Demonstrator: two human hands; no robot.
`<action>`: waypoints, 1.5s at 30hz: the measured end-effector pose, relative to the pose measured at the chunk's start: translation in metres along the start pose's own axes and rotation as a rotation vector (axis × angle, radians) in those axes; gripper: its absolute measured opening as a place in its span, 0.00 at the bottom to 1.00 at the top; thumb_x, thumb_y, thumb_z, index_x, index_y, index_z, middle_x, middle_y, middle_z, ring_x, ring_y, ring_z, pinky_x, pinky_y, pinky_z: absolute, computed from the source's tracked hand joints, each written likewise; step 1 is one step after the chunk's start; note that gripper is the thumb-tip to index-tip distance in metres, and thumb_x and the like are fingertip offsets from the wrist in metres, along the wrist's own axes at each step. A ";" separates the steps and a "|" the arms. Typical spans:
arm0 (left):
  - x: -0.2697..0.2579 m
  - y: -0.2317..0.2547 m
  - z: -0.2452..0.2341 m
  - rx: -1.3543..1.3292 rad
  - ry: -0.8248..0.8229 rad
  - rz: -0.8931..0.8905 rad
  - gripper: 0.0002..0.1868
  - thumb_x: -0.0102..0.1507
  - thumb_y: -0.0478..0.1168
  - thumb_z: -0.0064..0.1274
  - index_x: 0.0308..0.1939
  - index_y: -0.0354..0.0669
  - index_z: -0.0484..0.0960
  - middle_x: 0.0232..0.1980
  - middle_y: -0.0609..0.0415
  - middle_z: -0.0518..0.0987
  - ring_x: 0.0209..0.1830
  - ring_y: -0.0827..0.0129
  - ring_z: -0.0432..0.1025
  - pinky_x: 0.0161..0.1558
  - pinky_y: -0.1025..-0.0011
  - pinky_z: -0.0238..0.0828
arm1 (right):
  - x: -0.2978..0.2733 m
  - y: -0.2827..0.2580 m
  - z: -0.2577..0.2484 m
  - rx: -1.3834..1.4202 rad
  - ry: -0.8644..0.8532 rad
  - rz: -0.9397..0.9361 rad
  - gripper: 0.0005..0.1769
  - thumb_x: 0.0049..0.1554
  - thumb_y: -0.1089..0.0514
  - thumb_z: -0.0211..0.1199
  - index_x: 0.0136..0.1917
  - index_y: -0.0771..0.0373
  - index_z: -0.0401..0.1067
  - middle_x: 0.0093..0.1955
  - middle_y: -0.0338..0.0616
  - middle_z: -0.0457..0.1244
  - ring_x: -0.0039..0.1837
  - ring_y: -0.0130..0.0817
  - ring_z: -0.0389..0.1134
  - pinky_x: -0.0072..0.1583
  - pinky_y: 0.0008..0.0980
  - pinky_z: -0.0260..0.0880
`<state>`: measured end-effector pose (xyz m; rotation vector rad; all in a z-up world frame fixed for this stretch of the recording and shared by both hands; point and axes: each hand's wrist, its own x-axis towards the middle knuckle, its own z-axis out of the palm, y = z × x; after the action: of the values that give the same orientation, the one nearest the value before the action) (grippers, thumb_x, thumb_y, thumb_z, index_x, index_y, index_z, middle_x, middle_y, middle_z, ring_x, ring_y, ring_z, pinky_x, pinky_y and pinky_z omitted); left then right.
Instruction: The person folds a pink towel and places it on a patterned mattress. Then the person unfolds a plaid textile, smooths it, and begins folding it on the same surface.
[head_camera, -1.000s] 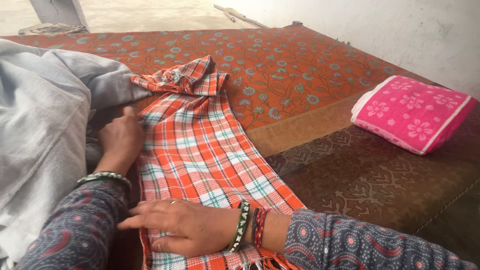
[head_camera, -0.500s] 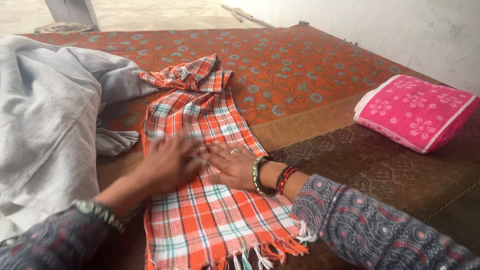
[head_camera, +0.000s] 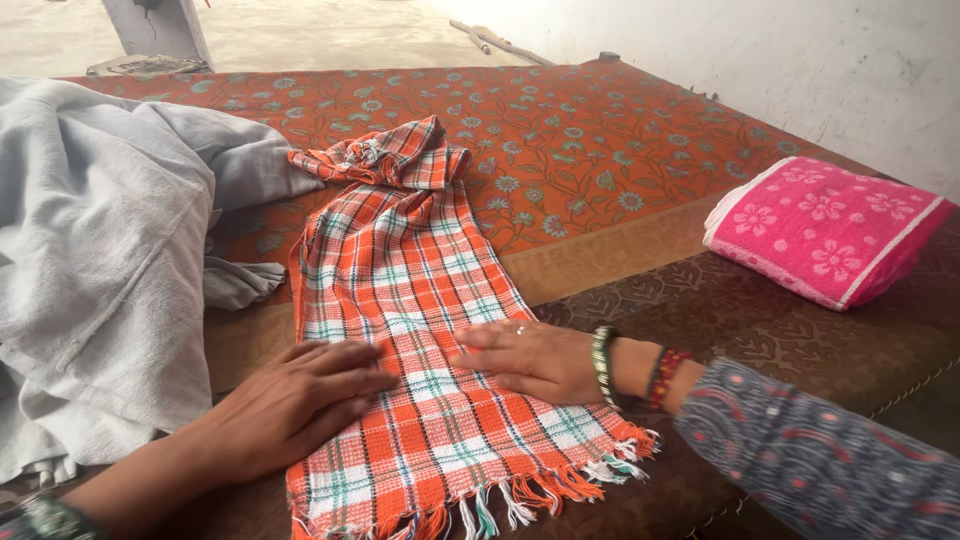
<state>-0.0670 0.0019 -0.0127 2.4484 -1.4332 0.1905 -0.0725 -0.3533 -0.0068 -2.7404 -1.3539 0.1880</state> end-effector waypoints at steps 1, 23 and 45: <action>-0.004 -0.001 -0.001 0.019 -0.016 0.007 0.28 0.62 0.46 0.48 0.68 0.57 0.77 0.76 0.50 0.68 0.74 0.54 0.61 0.69 0.53 0.51 | -0.007 -0.001 -0.001 0.046 0.011 -0.014 0.29 0.69 0.48 0.39 0.82 0.45 0.51 0.86 0.46 0.44 0.85 0.43 0.41 0.79 0.51 0.40; -0.033 -0.018 0.008 -0.183 0.107 -0.079 0.25 0.52 0.38 0.64 0.54 0.57 0.87 0.67 0.59 0.80 0.67 0.61 0.71 0.72 0.54 0.53 | -0.034 0.021 -0.010 0.329 0.164 -0.050 0.37 0.50 0.74 0.51 0.70 0.51 0.71 0.81 0.44 0.55 0.84 0.43 0.50 0.80 0.50 0.44; -0.030 -0.049 0.018 0.062 -0.189 -0.098 0.43 0.52 0.33 0.56 0.72 0.71 0.77 0.78 0.66 0.67 0.77 0.66 0.63 0.69 0.63 0.62 | 0.008 -0.012 0.015 0.028 0.200 -0.197 0.29 0.66 0.62 0.51 0.79 0.45 0.58 0.82 0.43 0.52 0.81 0.43 0.56 0.74 0.46 0.61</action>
<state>-0.0400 0.0431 -0.0466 2.6406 -1.3949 -0.0185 -0.0793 -0.3398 -0.0210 -2.5033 -1.5365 -0.0772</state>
